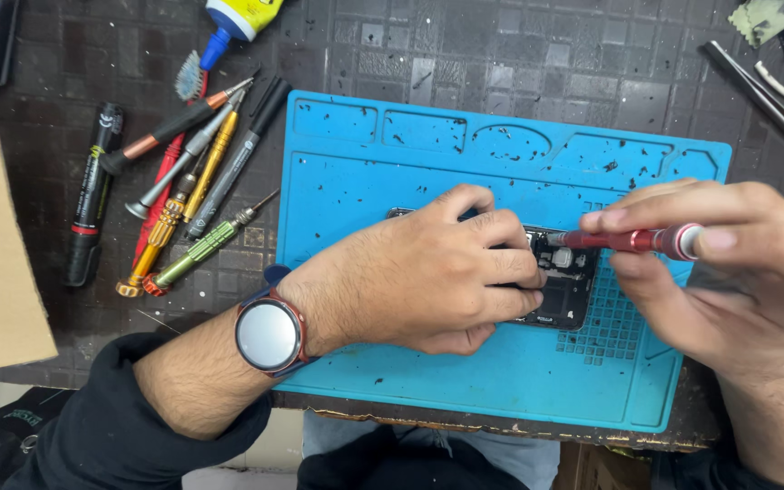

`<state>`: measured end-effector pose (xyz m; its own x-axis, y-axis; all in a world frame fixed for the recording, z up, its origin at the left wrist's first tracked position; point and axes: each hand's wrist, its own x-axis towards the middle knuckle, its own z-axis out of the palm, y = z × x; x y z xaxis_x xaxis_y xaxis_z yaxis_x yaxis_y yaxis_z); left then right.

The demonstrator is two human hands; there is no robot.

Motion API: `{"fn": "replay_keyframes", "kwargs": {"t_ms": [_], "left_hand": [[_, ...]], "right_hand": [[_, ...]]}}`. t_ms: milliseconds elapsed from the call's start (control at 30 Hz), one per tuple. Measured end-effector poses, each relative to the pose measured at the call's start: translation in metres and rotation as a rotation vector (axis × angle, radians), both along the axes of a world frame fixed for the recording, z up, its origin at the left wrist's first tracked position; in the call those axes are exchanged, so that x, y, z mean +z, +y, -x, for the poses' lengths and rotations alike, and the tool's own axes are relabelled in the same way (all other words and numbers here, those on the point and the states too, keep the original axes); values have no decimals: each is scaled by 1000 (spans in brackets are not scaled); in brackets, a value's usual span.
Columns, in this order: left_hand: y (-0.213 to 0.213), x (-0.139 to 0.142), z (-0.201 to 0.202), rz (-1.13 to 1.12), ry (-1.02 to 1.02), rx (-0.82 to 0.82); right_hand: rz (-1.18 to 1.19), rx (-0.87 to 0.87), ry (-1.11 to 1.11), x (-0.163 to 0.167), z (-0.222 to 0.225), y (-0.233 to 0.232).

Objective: The person works on a disassembled smartphone on a blue repair mat, using tweezers and a pry tool to lift and reposition internal components, wiping the frame with a cloth, and using a precision screwdriver to unscrew and adjust parts inside the phone body.

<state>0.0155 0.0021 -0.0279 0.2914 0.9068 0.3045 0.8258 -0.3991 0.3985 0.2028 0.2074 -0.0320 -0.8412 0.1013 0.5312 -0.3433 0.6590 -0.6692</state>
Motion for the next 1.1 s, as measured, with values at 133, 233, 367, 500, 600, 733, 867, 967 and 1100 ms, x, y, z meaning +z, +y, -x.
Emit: {"fn": "replay_keyframes", "kwargs": {"t_ms": [133,233,367,500,600,733,867,967,1100], "left_hand": [[1,0,-1,-8,-22,4],[0,0,0,-14,-28,5],[-1,1,1,11,-54,5],[-1,1,2,-9,-83,5],[-1,1,2,-7,-88,2],[-1,1,2,9,-90,0],[-1,1,2,-2,-92,-5],[-1,1,2,18,-82,2],[-1,2,2,18,-90,-5]], "right_hand": [[-82,-50,90,-1,6,0],[-65,-34,56,5,7,-1],[-16,-10,66,10,15,-5],[-1,9,163,11,21,-5],[-26,-2,91,11,16,-5],[-5,-23,75,8,14,-7],[-12,-50,71,11,14,-6],[-25,-48,37,12,13,-8],[10,-25,83,9,14,-4]]}}
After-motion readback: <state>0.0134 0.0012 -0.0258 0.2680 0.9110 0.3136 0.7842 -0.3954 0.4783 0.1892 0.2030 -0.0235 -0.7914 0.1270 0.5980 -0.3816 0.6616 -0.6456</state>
